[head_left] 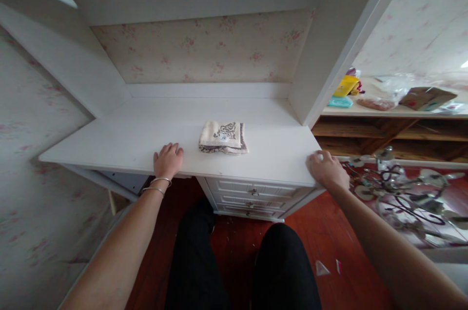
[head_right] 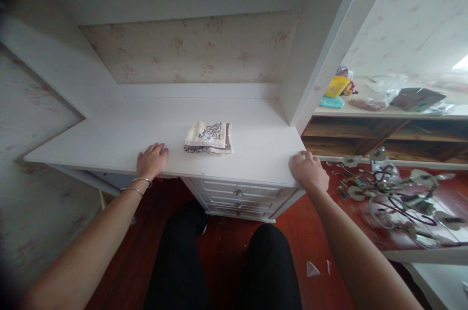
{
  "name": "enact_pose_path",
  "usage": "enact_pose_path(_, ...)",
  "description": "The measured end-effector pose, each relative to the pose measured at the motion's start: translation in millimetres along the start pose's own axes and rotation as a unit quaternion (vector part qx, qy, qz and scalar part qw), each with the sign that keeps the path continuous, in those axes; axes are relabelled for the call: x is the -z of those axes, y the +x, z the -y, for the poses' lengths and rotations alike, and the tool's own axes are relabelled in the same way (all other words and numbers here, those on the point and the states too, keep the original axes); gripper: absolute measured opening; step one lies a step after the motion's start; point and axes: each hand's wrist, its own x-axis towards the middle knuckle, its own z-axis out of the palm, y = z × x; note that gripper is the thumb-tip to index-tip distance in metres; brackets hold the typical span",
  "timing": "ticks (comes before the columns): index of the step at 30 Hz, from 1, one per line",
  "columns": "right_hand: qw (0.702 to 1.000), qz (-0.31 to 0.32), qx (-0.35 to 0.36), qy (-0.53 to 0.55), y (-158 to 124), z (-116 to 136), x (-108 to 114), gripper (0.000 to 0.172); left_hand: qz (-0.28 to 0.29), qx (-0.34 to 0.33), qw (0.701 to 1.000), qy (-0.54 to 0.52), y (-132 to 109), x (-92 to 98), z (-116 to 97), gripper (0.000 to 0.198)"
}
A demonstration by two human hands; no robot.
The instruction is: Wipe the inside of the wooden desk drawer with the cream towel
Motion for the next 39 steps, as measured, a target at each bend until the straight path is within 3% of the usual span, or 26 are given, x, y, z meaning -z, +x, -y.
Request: enact_pose_path(39,1.000,0.002,-0.004,-0.003,0.7,0.6,0.5,0.059,-0.005,0.003,1.000,0.000,0.1,-0.3,-0.5,0.045)
